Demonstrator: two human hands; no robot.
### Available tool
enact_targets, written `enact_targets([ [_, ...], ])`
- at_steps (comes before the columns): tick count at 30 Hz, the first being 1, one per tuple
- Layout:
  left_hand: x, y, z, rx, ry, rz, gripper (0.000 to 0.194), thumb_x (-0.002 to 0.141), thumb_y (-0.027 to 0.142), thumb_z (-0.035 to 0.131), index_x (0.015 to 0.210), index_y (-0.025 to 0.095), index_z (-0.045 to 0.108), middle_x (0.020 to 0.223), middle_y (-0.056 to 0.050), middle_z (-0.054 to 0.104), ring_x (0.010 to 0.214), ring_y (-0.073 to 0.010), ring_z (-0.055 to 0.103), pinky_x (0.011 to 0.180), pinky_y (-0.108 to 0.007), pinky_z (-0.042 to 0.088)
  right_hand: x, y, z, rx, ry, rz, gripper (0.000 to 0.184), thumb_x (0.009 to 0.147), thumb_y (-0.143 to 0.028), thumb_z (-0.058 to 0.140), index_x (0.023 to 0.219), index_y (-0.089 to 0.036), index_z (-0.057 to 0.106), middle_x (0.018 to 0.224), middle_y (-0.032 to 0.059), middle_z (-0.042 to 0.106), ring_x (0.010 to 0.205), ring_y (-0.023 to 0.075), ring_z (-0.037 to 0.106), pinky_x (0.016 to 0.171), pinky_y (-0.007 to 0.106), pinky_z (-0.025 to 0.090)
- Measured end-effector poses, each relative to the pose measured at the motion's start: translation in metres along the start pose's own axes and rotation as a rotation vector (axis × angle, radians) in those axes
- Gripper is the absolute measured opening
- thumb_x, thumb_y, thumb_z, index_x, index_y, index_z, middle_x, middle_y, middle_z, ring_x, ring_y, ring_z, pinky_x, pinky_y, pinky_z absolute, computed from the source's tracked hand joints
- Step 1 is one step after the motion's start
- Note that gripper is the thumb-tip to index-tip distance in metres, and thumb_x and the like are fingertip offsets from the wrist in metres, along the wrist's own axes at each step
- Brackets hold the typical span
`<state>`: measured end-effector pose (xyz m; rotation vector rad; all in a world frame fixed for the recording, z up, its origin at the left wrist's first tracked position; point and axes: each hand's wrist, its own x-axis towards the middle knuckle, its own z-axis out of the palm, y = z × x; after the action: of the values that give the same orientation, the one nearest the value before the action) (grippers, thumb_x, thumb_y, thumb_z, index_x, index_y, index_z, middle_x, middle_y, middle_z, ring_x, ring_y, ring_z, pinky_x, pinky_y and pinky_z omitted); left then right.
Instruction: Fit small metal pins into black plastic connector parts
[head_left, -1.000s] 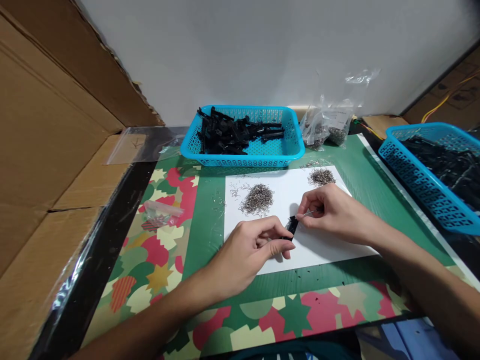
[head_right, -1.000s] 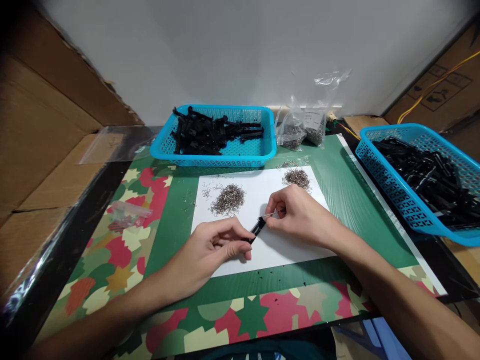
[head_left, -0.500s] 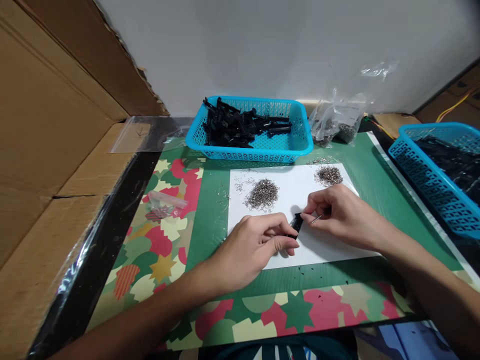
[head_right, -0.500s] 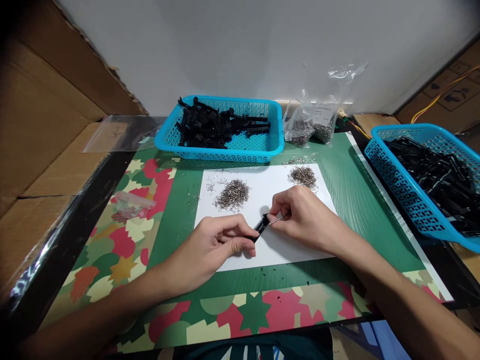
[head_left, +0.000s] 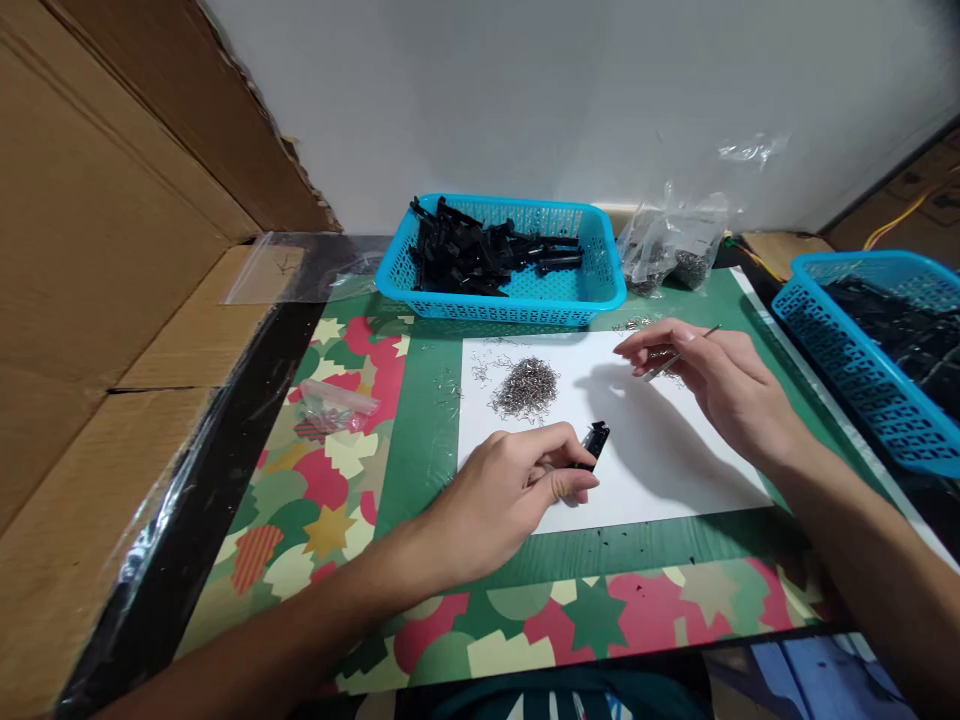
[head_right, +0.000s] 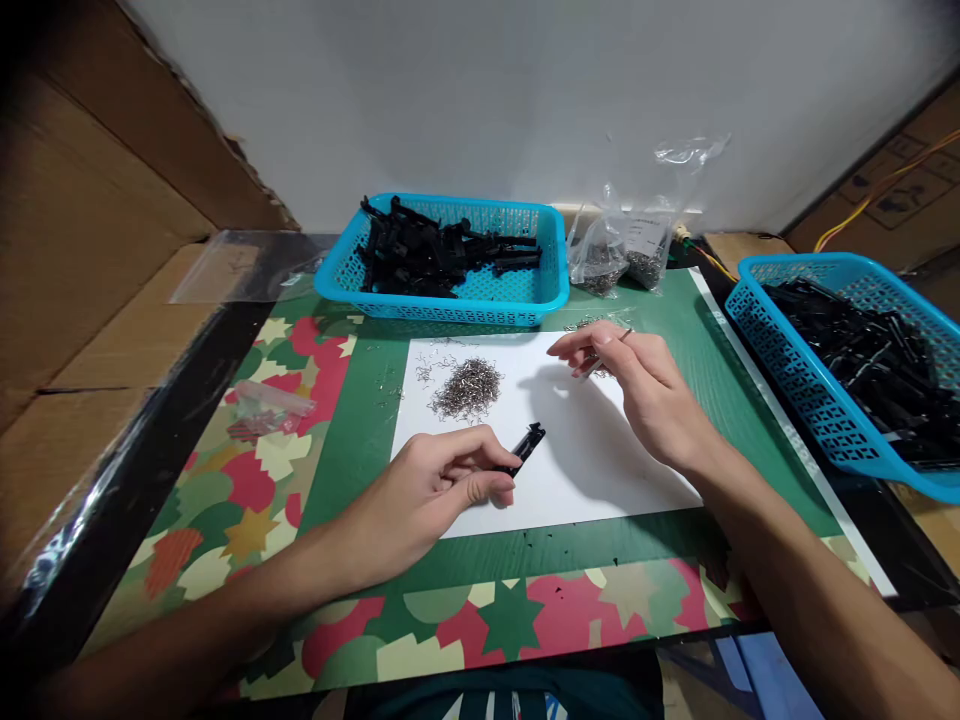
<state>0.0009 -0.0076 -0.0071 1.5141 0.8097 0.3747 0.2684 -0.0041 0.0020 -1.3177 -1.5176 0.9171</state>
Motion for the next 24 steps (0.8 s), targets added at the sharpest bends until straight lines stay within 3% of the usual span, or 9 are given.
enact_targets([
  [2,-0.0001,-0.0005,0.0002,0.006,0.003,0.007,0.011,0.103,0.031,0.067,0.101,0.021,0.071,0.088,0.0,0.077,0.086,-0.017,0.074,0.081,-0.03,0.057,-0.0002,0.0032,0.0,0.027,-0.005,0.016,0.048,0.11,-0.053,0.049,0.097,-0.021,0.082,0.091,0.0065,0.065,0.08,0.0182,0.057,0.071,0.032,0.045],
  [6,0.0001,-0.0025,0.0017,0.017,0.002,0.021,0.012,0.103,0.031,0.067,0.1,0.021,0.071,0.087,0.0,0.076,0.086,-0.0172,0.073,0.081,-0.031,0.058,-0.0009,0.0034,0.0008,0.093,-0.092,0.164,0.051,0.107,-0.062,0.055,0.089,-0.02,0.077,0.061,-0.002,0.049,0.049,0.0105,0.04,0.048,0.029,0.03],
  [8,0.0003,-0.0038,0.0024,0.014,0.007,0.025,0.012,0.103,0.032,0.067,0.1,0.021,0.072,0.086,0.0,0.076,0.085,-0.0174,0.074,0.081,-0.031,0.059,-0.0008,0.0017,0.0015,0.118,-0.196,0.207,0.052,0.106,-0.063,0.056,0.086,-0.018,0.076,0.055,-0.0021,0.053,0.045,0.0107,0.047,0.048,0.029,0.034],
  [11,0.0004,-0.0059,0.0028,-0.002,0.015,0.033,0.013,0.102,0.033,0.068,0.101,0.02,0.072,0.086,0.0,0.075,0.084,-0.0179,0.074,0.081,-0.032,0.06,-0.0002,-0.0009,0.002,0.12,-0.286,0.215,0.051,0.105,-0.059,0.061,0.081,-0.016,0.075,0.064,0.0039,0.068,0.052,0.015,0.065,0.057,0.031,0.047],
  [13,0.0005,-0.0069,0.0028,-0.016,0.017,0.037,0.014,0.102,0.034,0.068,0.102,0.02,0.072,0.087,-0.001,0.076,0.084,-0.0184,0.075,0.081,-0.033,0.06,-0.0003,-0.0022,0.0018,0.108,-0.308,0.204,0.044,0.102,-0.055,0.07,0.08,-0.016,0.074,0.069,0.005,0.071,0.057,0.0165,0.068,0.061,0.031,0.05],
  [16,0.0007,-0.0072,0.0028,-0.018,0.018,0.041,0.015,0.102,0.034,0.069,0.102,0.02,0.073,0.088,-0.002,0.076,0.084,-0.019,0.076,0.081,-0.033,0.061,-0.002,-0.0038,0.0012,0.073,-0.352,0.172,0.032,0.099,-0.048,0.076,0.089,-0.017,0.073,0.075,0.0036,0.071,0.065,0.0159,0.066,0.065,0.03,0.05],
  [19,0.0013,-0.0064,0.003,-0.016,0.021,0.044,0.014,0.101,0.033,0.069,0.101,0.02,0.073,0.086,-0.002,0.076,0.084,-0.0187,0.075,0.081,-0.033,0.061,-0.0051,-0.0045,0.0012,0.041,-0.408,0.13,0.027,0.106,-0.045,0.066,0.097,-0.02,0.068,0.083,0.0018,0.068,0.075,0.0152,0.063,0.071,0.029,0.049],
  [24,0.0024,-0.0051,0.004,-0.048,0.021,0.05,0.012,0.1,0.032,0.07,0.1,0.02,0.072,0.083,0.0,0.075,0.081,-0.0169,0.074,0.082,-0.032,0.061,-0.0071,-0.0026,0.0002,0.012,-0.413,0.094,0.025,0.11,-0.043,0.059,0.097,-0.022,0.062,0.081,-0.0003,0.065,0.073,0.0141,0.057,0.07,0.028,0.047],
])
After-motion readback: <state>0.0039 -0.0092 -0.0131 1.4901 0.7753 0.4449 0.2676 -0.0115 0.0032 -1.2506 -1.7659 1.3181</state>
